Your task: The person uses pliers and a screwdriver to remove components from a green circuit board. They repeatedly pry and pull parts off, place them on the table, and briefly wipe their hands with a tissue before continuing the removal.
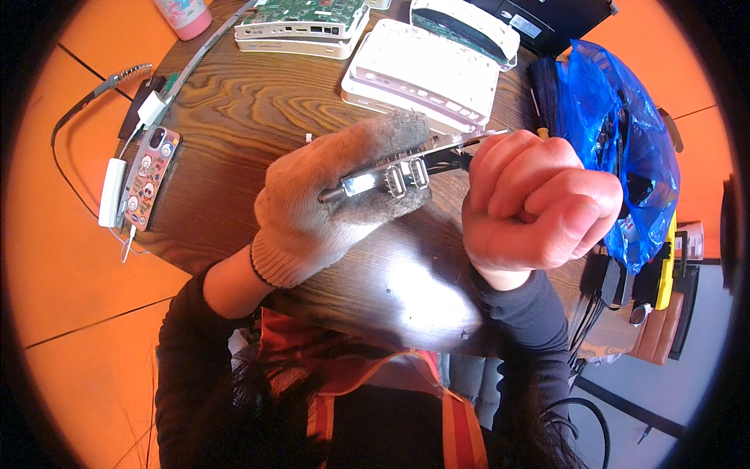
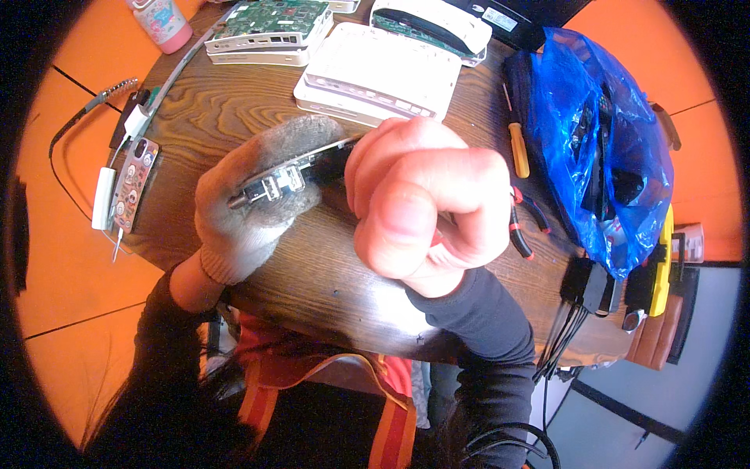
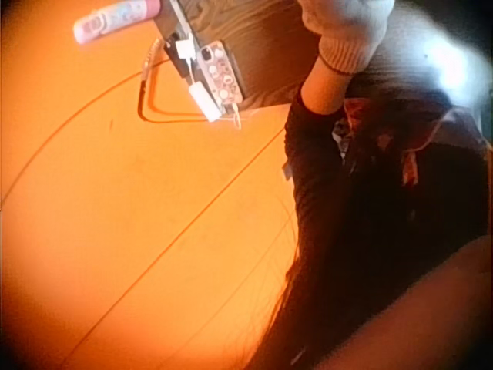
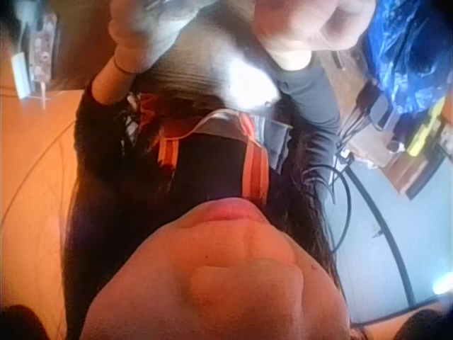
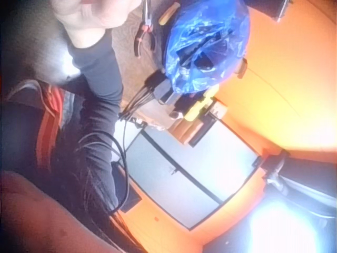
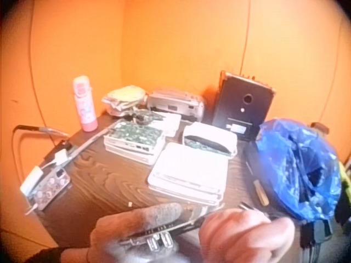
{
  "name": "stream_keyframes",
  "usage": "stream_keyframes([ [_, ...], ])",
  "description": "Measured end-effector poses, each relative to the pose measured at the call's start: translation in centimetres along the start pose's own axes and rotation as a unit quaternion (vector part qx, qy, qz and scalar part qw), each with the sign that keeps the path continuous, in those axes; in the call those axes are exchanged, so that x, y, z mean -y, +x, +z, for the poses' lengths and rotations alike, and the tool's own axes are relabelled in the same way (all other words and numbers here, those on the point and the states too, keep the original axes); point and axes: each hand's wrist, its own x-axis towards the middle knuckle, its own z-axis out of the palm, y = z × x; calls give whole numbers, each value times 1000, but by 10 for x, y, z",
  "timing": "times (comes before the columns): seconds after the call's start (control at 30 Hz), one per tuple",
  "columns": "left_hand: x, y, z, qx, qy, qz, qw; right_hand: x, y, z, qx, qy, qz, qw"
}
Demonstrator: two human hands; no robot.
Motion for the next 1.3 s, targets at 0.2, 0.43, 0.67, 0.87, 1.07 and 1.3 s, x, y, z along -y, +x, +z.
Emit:
stream_keyframes([
  [0.2,3,-2,2,-24,-5,2,1000,0,-7,-1,14,-45,-36,998],
  [0.43,-9,12,-9,55,89,39,994,-4,22,-4,-108,-11,81,991],
  [0.67,-13,13,-8,-16,-76,-60,995,-10,22,5,-41,-168,9,985],
  [0.87,-13,11,-5,-38,-65,-52,996,-20,14,11,-42,-151,-87,984],
  [1.07,-6,10,2,-120,-142,-1,982,-25,12,16,-43,-142,-114,982],
  [1.3,-3,12,-1,-117,-60,-48,990,-33,14,17,-83,-161,-102,978],
])
